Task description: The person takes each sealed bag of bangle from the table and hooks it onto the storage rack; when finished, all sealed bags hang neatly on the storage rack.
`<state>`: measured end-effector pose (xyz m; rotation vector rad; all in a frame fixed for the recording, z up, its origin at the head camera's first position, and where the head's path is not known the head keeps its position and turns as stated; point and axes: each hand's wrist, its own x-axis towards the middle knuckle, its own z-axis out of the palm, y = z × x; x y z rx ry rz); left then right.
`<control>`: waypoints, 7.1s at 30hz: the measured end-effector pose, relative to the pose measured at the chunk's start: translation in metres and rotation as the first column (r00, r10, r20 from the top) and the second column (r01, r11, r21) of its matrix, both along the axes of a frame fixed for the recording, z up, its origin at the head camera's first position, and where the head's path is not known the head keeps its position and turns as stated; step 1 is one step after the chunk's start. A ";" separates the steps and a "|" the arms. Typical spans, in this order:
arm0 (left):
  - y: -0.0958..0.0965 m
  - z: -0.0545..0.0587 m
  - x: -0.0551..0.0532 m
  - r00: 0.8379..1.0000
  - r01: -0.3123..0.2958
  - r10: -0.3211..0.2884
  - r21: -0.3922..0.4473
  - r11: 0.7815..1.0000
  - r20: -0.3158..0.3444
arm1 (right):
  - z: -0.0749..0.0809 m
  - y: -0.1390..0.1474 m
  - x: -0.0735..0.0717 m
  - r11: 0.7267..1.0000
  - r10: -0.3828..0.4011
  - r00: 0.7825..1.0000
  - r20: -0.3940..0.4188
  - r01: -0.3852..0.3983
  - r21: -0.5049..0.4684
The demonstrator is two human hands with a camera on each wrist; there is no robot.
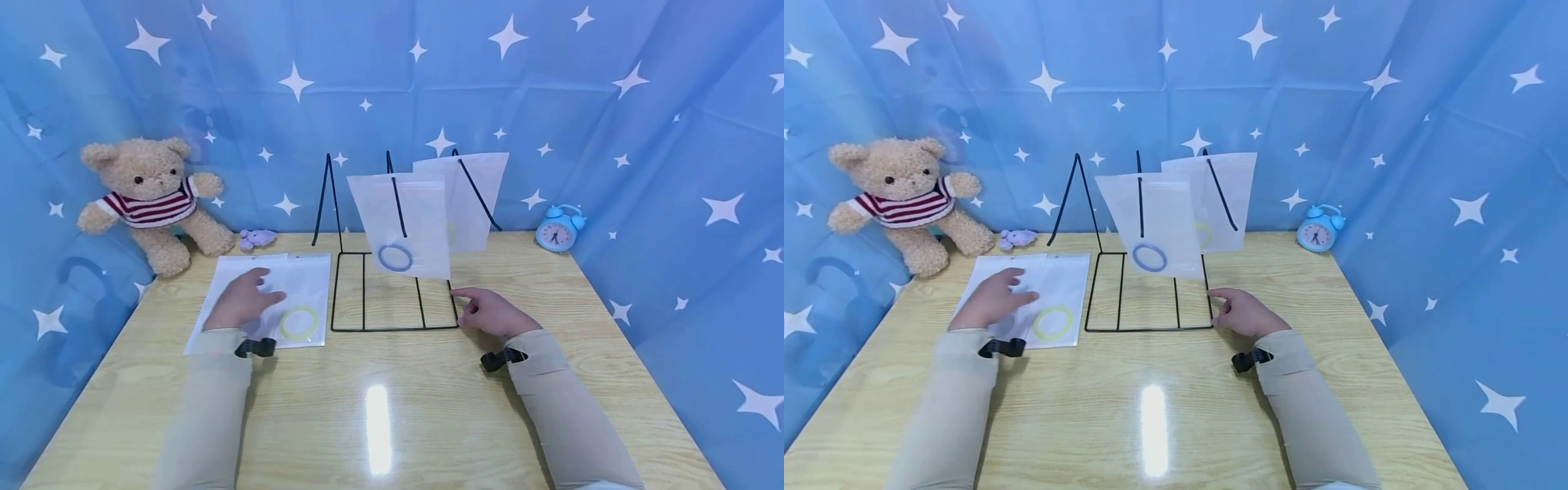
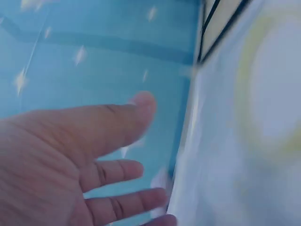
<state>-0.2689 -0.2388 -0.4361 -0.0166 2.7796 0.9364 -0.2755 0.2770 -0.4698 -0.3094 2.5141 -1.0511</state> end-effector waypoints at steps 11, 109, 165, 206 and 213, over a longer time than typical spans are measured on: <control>-0.060 0.003 0.010 0.973 -0.168 0.172 -0.036 0.985 0.153 | 0.001 -0.002 0.002 1.000 -0.003 1.000 -0.010 0.003 0.006; -0.054 0.025 0.023 0.953 -0.142 0.267 0.570 0.809 -0.141 | 0.002 -0.005 0.005 1.000 -0.009 0.999 -0.036 0.010 0.023; -0.020 0.040 0.033 0.861 0.476 0.028 0.823 0.311 -0.508 | 0.001 -0.004 0.003 0.998 0.004 0.999 -0.047 -0.001 0.056; 0.014 0.030 0.020 0.827 0.254 0.205 0.673 0.695 -0.523 | 0.003 -0.006 0.006 1.000 -0.008 0.999 -0.037 0.009 0.027; 0.009 0.029 0.021 0.876 0.276 0.053 0.590 0.759 -0.479 | 0.004 -0.006 0.006 1.000 -0.009 0.999 -0.040 0.011 0.026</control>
